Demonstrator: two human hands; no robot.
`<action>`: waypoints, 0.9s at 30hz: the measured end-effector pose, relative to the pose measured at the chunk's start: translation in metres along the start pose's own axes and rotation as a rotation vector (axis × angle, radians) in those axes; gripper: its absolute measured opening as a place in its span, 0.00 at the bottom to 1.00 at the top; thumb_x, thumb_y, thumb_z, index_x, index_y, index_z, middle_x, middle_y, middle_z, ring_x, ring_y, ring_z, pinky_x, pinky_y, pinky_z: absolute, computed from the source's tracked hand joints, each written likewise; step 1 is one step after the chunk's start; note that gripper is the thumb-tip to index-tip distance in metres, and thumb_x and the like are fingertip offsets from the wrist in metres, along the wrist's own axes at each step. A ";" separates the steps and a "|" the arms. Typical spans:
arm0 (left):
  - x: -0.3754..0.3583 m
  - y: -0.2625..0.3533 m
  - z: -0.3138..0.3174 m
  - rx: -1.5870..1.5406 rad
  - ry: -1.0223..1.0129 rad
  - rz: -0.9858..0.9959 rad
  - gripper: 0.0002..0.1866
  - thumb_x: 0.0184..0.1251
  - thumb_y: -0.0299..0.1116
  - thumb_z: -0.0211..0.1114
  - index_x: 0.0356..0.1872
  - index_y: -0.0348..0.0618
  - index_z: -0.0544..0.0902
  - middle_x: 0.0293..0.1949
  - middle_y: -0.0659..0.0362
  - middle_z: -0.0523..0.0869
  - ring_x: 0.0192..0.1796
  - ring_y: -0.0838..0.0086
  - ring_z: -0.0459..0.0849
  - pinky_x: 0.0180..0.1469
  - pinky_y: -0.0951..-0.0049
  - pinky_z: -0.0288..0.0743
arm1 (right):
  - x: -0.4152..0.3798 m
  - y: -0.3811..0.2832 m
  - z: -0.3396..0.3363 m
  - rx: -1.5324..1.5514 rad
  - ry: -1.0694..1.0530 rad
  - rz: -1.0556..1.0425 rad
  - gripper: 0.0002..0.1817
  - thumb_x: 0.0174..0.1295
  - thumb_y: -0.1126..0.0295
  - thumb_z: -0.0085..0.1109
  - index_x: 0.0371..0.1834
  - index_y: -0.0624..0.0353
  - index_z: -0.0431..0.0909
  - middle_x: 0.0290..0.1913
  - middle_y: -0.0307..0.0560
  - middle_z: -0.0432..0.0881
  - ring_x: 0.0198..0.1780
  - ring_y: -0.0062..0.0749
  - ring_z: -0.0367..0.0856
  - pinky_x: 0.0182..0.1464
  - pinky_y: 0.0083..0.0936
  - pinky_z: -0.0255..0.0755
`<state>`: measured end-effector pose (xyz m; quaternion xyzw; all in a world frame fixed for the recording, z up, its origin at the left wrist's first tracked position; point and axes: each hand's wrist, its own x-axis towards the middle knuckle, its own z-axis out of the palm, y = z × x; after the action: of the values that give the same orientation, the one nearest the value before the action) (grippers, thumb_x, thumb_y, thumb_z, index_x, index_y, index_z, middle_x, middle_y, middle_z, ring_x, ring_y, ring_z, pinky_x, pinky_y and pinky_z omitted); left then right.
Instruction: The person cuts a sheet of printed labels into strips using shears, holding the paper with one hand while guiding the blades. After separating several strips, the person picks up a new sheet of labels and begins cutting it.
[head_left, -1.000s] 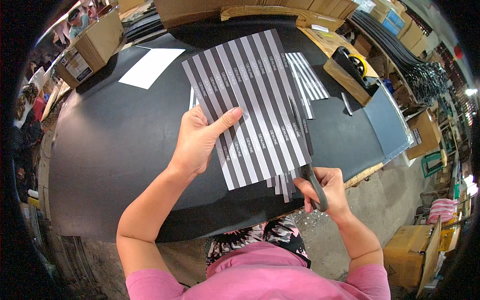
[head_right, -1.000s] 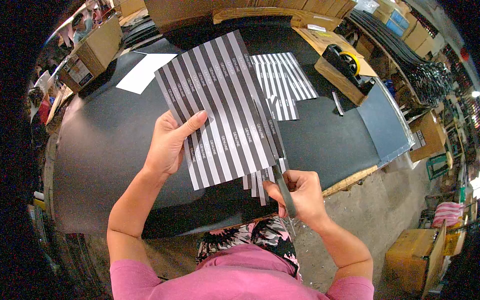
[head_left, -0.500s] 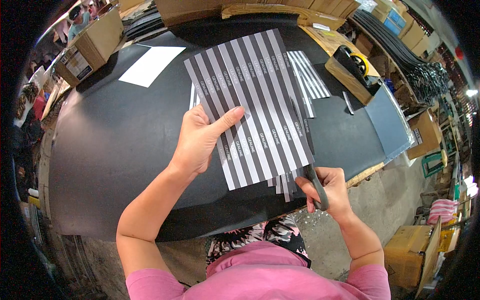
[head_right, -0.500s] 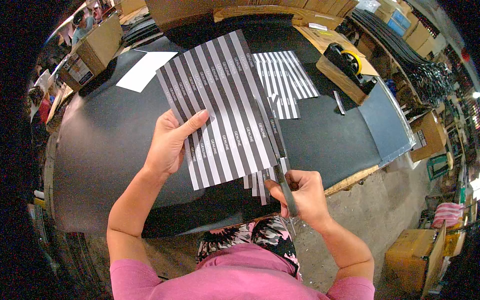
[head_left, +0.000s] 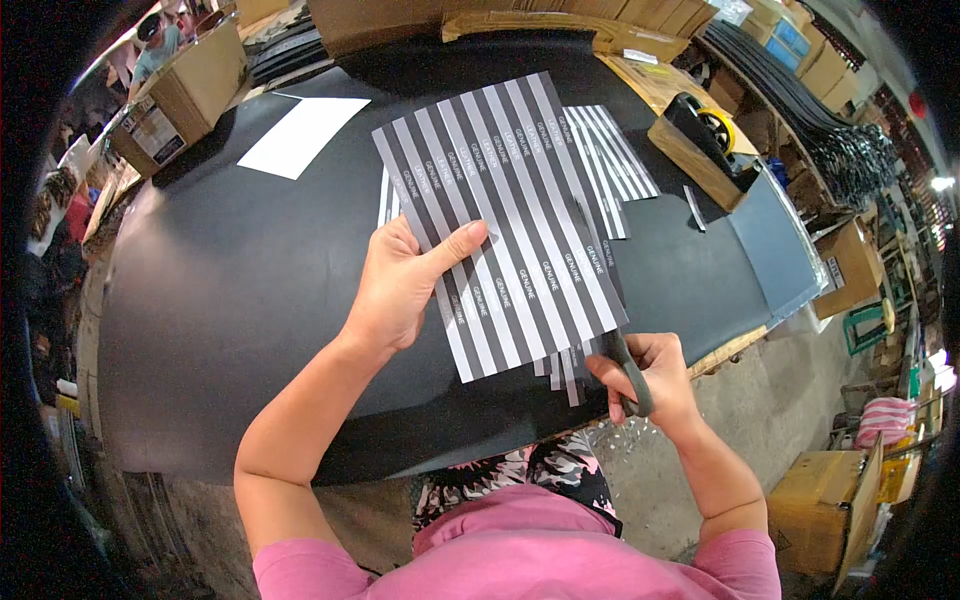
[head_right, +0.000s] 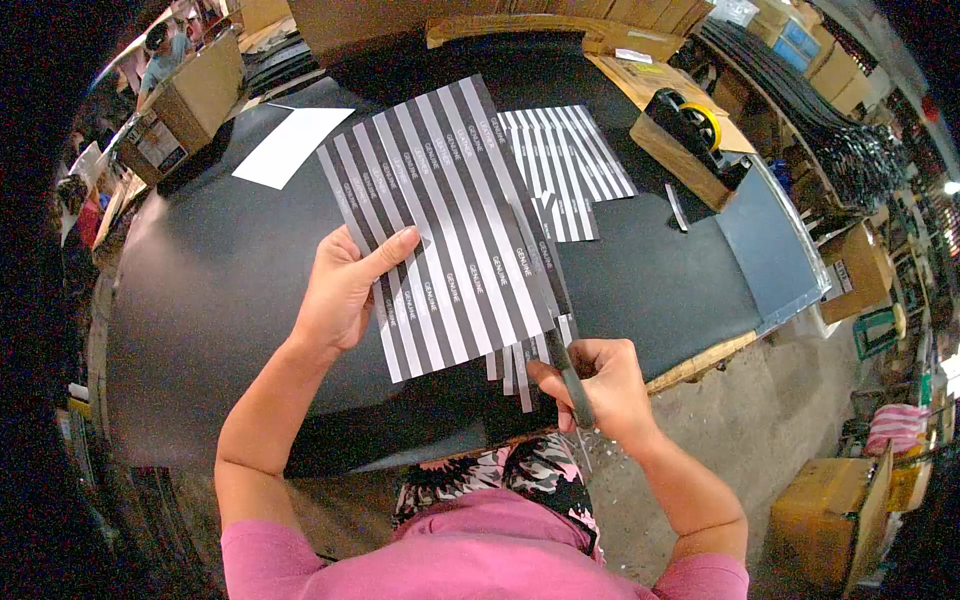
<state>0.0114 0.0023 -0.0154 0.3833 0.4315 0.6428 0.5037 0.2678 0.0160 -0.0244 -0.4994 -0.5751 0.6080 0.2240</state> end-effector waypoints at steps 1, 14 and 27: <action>0.000 0.000 0.000 -0.001 -0.011 -0.001 0.10 0.61 0.27 0.63 0.41 0.33 0.77 0.38 0.51 0.84 0.36 0.76 0.85 0.40 0.78 0.81 | 0.001 0.001 0.000 0.001 0.001 -0.002 0.15 0.52 0.66 0.67 0.18 0.66 0.75 0.13 0.39 0.73 0.11 0.19 0.72 0.12 0.16 0.63; -0.010 -0.004 0.012 0.017 -0.068 -0.107 0.12 0.61 0.27 0.64 0.43 0.31 0.77 0.39 0.52 0.84 0.38 0.77 0.84 0.41 0.78 0.80 | 0.013 0.006 -0.006 0.188 -0.091 -0.198 0.13 0.49 0.71 0.67 0.21 0.69 0.75 0.18 0.43 0.76 0.13 0.23 0.74 0.13 0.18 0.65; -0.011 -0.002 0.015 -0.108 -0.075 -0.198 0.13 0.61 0.27 0.63 0.45 0.31 0.75 0.40 0.51 0.84 0.39 0.75 0.85 0.42 0.76 0.82 | 0.014 0.006 -0.008 0.068 -0.011 -0.207 0.10 0.49 0.72 0.62 0.21 0.70 0.76 0.16 0.44 0.75 0.12 0.25 0.74 0.11 0.18 0.66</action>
<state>0.0283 -0.0057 -0.0131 0.3350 0.4126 0.5975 0.6004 0.2707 0.0296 -0.0337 -0.4258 -0.6040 0.6036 0.2992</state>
